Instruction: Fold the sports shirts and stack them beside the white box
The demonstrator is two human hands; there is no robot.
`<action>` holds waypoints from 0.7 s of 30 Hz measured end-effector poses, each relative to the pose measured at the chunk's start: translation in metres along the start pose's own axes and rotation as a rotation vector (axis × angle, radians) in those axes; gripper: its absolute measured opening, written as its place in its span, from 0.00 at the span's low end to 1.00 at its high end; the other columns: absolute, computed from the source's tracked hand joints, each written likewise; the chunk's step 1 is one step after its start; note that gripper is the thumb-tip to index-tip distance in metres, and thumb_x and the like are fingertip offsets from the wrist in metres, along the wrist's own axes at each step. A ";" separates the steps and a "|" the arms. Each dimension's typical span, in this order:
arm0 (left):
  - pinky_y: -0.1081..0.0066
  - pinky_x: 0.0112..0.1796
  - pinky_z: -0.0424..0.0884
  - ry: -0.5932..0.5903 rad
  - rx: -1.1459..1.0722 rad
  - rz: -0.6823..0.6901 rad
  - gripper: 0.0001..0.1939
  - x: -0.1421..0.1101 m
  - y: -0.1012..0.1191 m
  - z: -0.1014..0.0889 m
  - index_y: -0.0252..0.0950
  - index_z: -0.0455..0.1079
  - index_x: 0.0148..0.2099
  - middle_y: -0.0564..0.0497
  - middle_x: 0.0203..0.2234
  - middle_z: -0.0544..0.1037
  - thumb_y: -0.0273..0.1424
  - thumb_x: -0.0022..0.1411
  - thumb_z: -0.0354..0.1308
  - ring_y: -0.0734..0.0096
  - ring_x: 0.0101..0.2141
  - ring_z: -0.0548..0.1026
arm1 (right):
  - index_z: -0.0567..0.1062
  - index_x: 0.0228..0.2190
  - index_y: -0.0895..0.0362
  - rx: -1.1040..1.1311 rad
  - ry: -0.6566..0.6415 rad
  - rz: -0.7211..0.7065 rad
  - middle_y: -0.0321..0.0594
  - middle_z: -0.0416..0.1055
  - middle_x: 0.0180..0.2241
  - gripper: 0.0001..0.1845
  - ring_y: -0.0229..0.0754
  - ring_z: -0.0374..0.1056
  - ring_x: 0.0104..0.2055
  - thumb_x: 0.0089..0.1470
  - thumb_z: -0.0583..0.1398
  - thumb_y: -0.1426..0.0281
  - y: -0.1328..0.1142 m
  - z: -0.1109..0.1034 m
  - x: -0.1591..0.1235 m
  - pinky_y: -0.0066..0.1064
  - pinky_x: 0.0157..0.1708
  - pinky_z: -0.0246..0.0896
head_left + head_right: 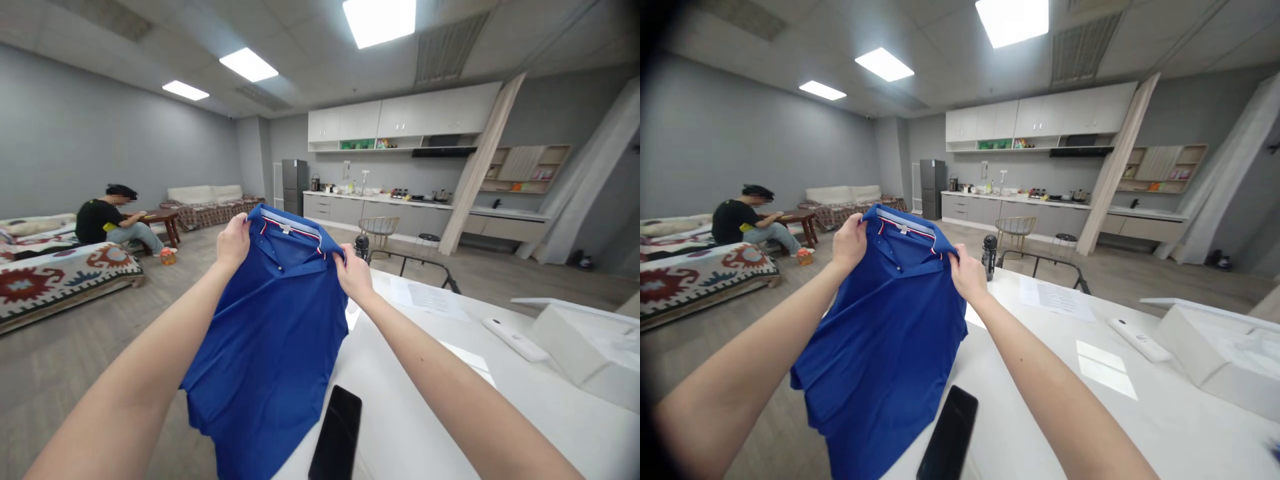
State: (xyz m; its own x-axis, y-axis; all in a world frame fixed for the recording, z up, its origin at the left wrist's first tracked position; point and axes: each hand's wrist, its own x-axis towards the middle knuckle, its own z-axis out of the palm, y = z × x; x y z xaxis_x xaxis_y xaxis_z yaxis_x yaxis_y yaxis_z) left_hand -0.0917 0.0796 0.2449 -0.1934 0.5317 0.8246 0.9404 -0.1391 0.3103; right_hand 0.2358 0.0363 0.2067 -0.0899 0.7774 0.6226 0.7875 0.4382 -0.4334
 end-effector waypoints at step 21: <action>0.69 0.47 0.68 0.408 -0.327 0.526 0.17 0.006 0.334 -0.415 0.34 0.67 0.55 0.50 0.40 0.79 0.41 0.75 0.48 0.68 0.43 0.78 | 0.71 0.37 0.55 -0.439 0.781 -0.277 0.41 0.73 0.33 0.22 0.47 0.72 0.40 0.70 0.50 0.51 -0.152 -0.514 -0.182 0.36 0.39 0.59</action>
State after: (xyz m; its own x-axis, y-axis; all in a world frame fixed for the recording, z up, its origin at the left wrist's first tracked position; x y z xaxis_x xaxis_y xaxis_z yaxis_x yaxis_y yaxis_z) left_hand 0.1051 -0.3102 0.5501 0.1111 -0.0181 0.9936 0.8186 -0.5652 -0.1018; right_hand 0.4458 -0.4038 0.4939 0.0006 0.0780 0.9970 0.9733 0.2287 -0.0185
